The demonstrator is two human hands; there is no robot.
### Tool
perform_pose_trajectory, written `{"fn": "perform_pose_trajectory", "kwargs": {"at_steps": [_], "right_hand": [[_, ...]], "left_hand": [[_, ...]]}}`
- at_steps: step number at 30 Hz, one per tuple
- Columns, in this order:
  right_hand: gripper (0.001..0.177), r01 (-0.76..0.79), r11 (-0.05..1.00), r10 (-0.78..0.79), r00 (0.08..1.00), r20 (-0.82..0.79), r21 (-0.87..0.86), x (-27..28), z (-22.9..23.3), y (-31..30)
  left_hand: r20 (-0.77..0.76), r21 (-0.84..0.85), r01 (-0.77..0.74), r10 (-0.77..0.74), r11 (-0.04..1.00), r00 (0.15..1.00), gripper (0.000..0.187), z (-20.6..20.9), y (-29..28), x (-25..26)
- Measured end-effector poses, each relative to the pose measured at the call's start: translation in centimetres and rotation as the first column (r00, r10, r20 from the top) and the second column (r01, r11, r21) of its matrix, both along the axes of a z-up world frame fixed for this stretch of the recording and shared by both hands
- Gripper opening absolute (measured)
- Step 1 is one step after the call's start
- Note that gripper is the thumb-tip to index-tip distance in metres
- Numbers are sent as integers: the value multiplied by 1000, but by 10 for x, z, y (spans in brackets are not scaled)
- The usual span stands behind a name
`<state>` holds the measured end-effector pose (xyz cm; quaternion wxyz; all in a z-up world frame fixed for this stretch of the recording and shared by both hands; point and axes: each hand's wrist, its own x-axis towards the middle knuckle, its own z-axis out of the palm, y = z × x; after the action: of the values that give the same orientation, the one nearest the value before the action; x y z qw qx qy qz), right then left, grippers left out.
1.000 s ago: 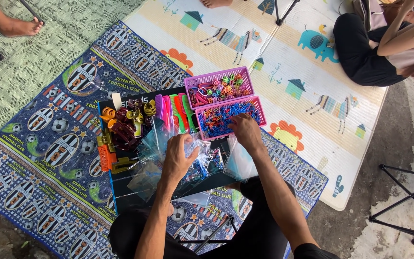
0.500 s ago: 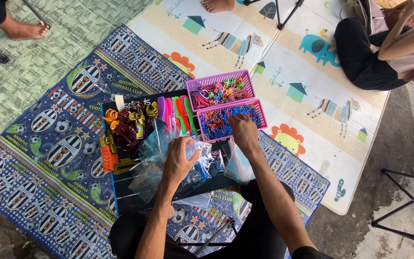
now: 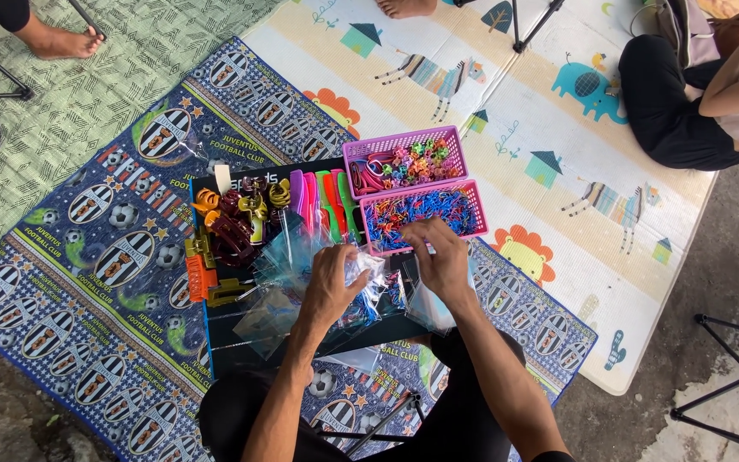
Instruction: The person packages hair accessories and small parts into a plastic bag by hand, gathering items from several baskets and containers.
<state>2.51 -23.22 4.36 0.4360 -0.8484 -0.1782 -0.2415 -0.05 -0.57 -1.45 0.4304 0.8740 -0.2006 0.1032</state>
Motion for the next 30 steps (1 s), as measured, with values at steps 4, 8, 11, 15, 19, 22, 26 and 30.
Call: {"fn": "perform_pose_trajectory", "kwargs": {"at_steps": [4,8,11,15,19,22,26,30], "right_hand": [[9,-52,997,52,999,0,58,-12,17,19],[12,-144,984,143,990,15,103,-14,23,30],[11,-180,982,177,983,42,56,-15,28,34],[11,-183,983,182,982,45,6,-15,40,39],[14,-193,981,193,981,37,7,-14,38,39],[11,-165,986,166,984,62,-17,-14,30,37],[25,-162,987,162,986,35,-9,-18,40,41],[11,-165,980,168,985,25,-109,-16,33,45]], "left_hand": [[-10,2,10,-10,1000,1000,38,2,-4,0],[-12,-8,31,-31,999,999,39,0,-5,0],[-17,-26,37,-37,999,999,38,2,-4,-1],[-17,-46,32,-33,998,999,37,9,-3,-1],[-20,-72,28,-29,997,999,37,10,-3,0],[-51,-75,21,-25,997,998,38,10,-3,-2],[-105,-108,-10,-1,994,994,38,10,-2,-4],[-145,-201,-43,13,979,989,39,13,-1,-3]]}}
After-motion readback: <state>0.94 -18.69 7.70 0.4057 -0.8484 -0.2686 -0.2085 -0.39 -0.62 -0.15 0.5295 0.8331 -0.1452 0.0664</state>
